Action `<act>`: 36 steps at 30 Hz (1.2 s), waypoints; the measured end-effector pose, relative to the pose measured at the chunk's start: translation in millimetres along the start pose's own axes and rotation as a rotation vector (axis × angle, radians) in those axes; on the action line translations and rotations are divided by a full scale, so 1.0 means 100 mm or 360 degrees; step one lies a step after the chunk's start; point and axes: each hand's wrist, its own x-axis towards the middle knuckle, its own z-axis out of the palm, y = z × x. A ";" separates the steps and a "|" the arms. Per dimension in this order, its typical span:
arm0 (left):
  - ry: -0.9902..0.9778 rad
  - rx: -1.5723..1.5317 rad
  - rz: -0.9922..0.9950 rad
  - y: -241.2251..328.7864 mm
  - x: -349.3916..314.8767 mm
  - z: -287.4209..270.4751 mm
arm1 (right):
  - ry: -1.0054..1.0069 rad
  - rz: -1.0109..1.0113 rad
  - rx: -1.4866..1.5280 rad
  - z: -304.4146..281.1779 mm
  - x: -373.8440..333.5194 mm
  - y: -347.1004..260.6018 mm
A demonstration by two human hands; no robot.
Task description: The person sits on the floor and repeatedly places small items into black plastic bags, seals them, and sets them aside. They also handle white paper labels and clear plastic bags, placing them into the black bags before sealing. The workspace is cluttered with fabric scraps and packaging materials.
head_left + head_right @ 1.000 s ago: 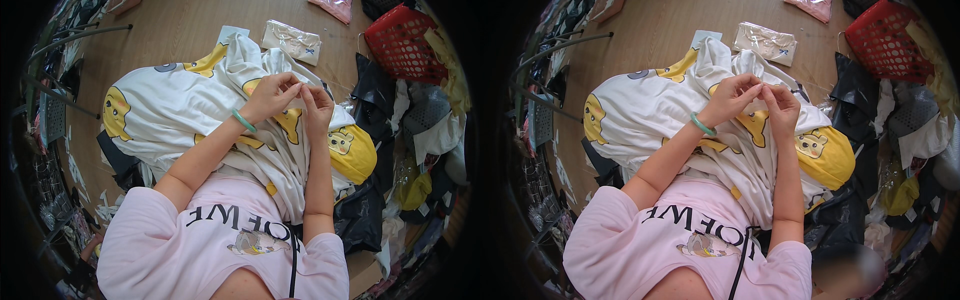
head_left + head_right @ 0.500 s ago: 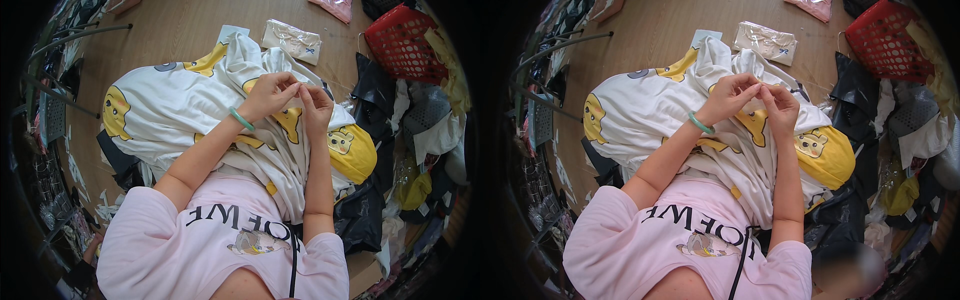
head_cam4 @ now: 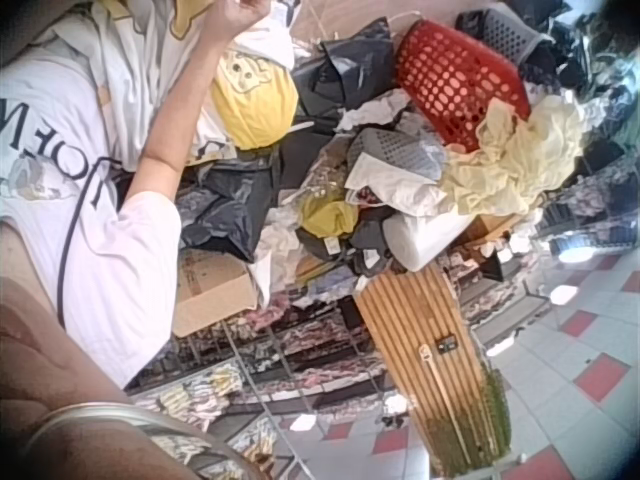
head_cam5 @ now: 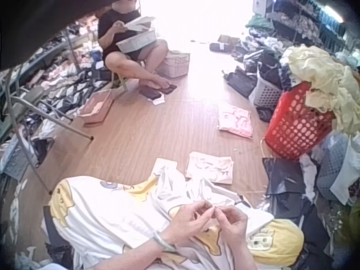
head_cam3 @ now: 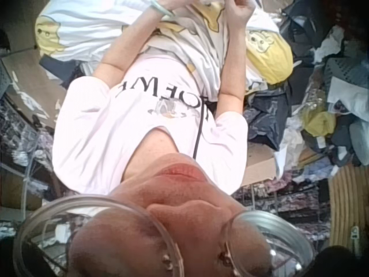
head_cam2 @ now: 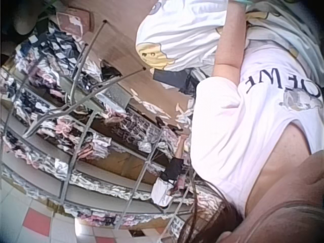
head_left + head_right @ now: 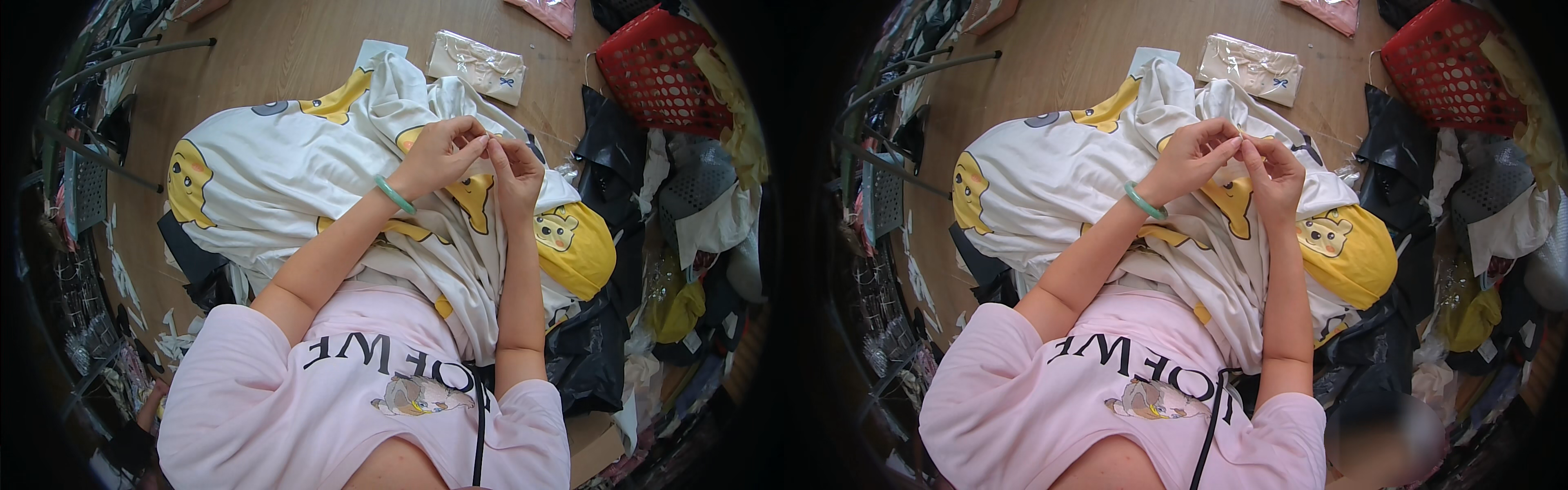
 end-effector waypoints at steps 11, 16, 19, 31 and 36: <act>0.0018 -0.0142 -0.0055 -0.04 0.01 0.01 | -0.0007 0.0014 0.0033 0.01 0.00 0.00; 0.0031 -0.0039 -0.0043 0.02 -0.01 0.05 | 0.0048 0.0137 0.0152 -0.02 -0.01 -0.01; 0.0046 -0.0023 -0.0039 0.01 0.00 0.08 | 0.0059 0.0237 0.0256 -0.08 -0.02 0.03; 0.0076 0.0152 0.0099 0.00 0.00 0.12 | -0.0074 0.0742 0.0452 -0.09 -0.02 0.09; 0.0056 -0.0127 -0.0084 -0.07 -0.10 0.15 | 0.0137 0.0871 0.0784 -0.05 -0.03 -0.05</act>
